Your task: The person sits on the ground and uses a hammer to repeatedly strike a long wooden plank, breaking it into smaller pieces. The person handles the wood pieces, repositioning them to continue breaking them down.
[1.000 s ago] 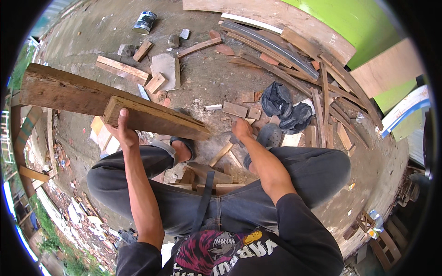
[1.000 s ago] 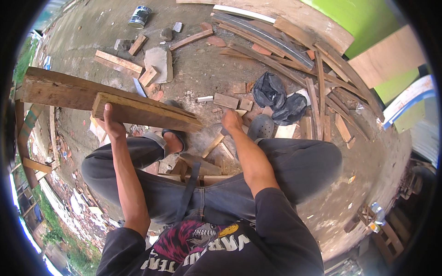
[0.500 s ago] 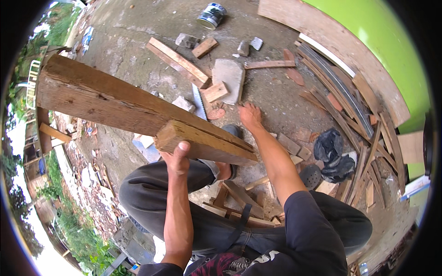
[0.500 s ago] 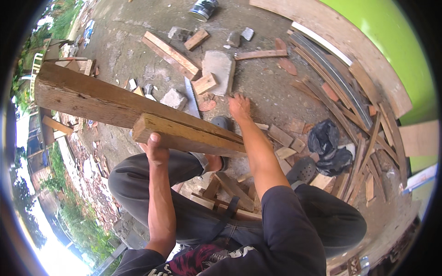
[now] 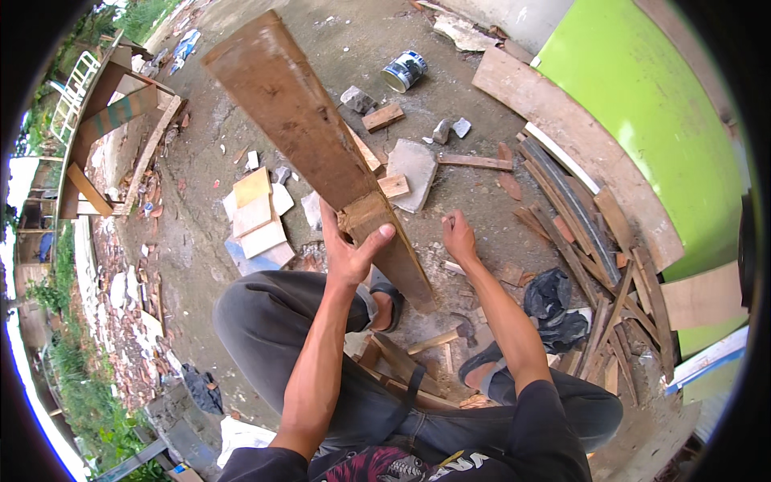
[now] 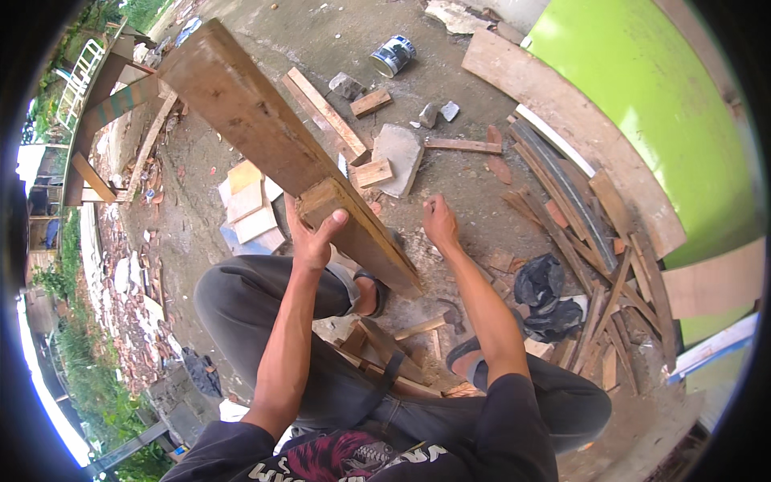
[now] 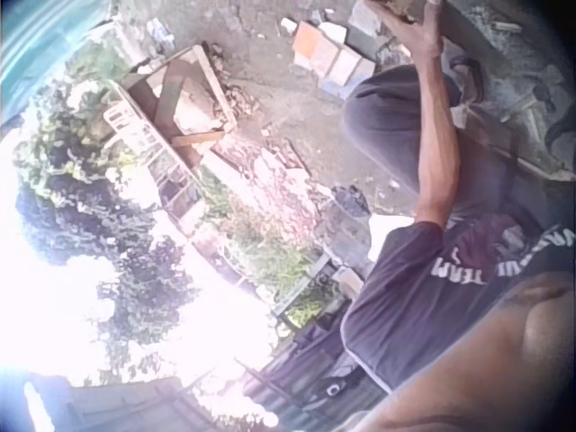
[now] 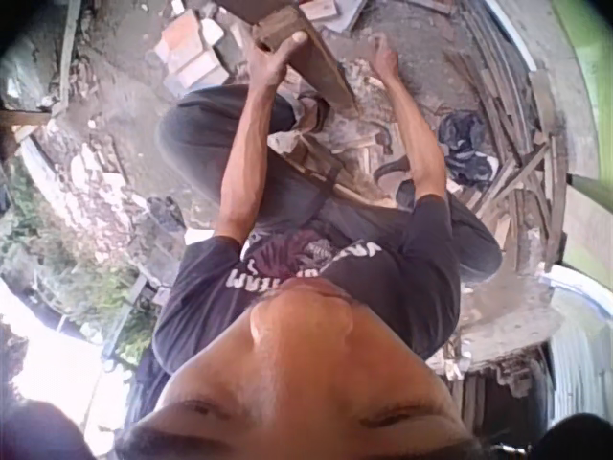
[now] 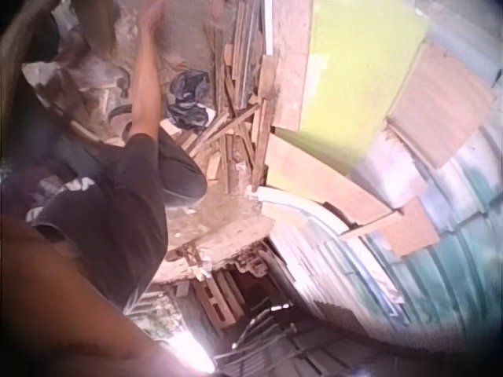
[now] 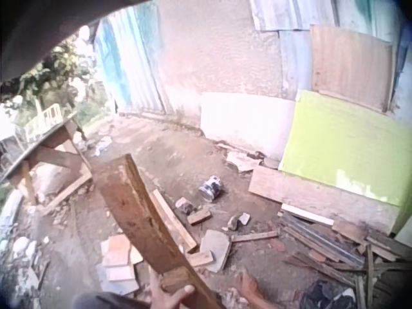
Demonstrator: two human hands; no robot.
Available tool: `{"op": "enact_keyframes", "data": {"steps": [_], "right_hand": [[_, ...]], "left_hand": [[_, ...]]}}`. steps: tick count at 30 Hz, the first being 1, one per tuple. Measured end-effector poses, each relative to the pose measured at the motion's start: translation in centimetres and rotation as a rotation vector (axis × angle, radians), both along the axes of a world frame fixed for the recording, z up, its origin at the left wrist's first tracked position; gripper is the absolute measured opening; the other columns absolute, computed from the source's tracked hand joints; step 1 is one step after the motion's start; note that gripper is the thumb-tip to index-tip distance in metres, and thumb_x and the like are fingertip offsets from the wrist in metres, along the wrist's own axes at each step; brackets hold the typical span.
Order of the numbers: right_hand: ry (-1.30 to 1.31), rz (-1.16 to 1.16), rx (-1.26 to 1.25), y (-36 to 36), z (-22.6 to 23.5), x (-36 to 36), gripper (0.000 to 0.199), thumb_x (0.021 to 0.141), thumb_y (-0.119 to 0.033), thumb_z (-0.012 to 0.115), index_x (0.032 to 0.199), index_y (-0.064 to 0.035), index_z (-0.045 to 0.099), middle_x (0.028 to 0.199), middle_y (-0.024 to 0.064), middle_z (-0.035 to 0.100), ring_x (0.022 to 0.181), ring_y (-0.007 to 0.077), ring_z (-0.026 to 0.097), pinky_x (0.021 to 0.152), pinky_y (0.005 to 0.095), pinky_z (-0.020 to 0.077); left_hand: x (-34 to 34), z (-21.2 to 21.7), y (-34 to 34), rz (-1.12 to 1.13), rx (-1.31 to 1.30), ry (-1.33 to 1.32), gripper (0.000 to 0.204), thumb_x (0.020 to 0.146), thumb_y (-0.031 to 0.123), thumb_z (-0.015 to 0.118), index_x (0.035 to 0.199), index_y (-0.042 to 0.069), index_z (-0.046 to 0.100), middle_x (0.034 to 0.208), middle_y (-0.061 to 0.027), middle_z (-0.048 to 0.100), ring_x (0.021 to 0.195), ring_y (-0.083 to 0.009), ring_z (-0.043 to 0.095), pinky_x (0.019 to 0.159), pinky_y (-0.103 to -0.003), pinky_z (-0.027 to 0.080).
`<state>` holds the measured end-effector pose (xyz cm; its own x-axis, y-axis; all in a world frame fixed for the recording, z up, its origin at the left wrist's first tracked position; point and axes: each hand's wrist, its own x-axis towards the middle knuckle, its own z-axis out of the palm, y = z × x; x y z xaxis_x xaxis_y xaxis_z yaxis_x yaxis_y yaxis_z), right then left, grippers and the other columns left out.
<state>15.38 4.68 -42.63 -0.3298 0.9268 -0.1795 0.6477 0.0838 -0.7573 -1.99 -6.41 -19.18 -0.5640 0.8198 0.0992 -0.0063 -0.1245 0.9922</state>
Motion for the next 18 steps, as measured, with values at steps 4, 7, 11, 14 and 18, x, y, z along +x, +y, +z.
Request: {"op": "enact_keyframes", "data": {"steps": [4, 7, 11, 14, 18], "right_hand": [[0.306, -0.086, 0.114, 0.9, 15.7, 1.4, 0.015, 0.092, -0.016, 0.063, 0.095, -0.0013, 0.063, 0.078, 0.0113, 0.067, 0.066, 0.0211, 0.063, 0.061, 0.0334, 0.0487], [0.480, -0.090, 0.134, -1.2, 26.5, 2.3, 0.014, 0.089, -0.013, 0.067, 0.092, -0.0004, 0.065, 0.076, 0.0113, 0.067, 0.063, 0.0157, 0.061, 0.058, 0.0295, 0.0479], [0.447, -0.013, 0.431, -6.2, 34.2, 2.2, 0.012, 0.086, -0.008, 0.069, 0.091, 0.0016, 0.065, 0.078, 0.0109, 0.068, 0.058, 0.0146, 0.060, 0.054, 0.0278, 0.0473], [0.353, 0.044, 0.690, -8.4, 34.5, 1.6, 0.009, 0.084, -0.007, 0.069, 0.087, -0.0009, 0.063, 0.082, 0.0132, 0.066, 0.071, 0.0269, 0.064, 0.064, 0.0369, 0.0503], [0.207, 0.060, 0.743, -9.8, 33.9, 1.0, 0.007, 0.084, -0.009, 0.065, 0.085, -0.0025, 0.062, 0.083, 0.0146, 0.063, 0.079, 0.0340, 0.062, 0.072, 0.0433, 0.0493]], "left_hand": [[1.4, 1.3, 0.5, -0.041, 0.045, 0.116, 0.078, 0.072, 0.029, 0.086, 0.127, 0.001, 0.037, 0.118, -0.0152, 0.056, 0.109, -0.0241, 0.058, 0.095, -0.036, 0.046], [2.6, 1.7, 0.6, -0.074, 0.014, 0.244, 0.080, 0.071, 0.032, 0.087, 0.126, 0.000, 0.038, 0.112, -0.0151, 0.060, 0.105, -0.0243, 0.060, 0.093, -0.036, 0.047], [3.5, 2.0, 0.0, -0.138, -0.011, 0.378, 0.076, 0.073, 0.027, 0.085, 0.128, 0.001, 0.037, 0.112, -0.0129, 0.059, 0.106, -0.0220, 0.059, 0.095, -0.036, 0.045], [4.8, 2.6, 0.1, -0.113, 0.094, 0.358, 0.073, 0.071, 0.029, 0.083, 0.122, -0.002, 0.041, 0.106, -0.0173, 0.063, 0.098, -0.0267, 0.063, 0.088, -0.038, 0.049], [5.8, 3.2, -0.5, -0.086, 0.101, 0.372, 0.069, 0.071, 0.029, 0.080, 0.121, -0.001, 0.043, 0.106, -0.0207, 0.064, 0.096, -0.0301, 0.066, 0.084, -0.040, 0.050]]}}
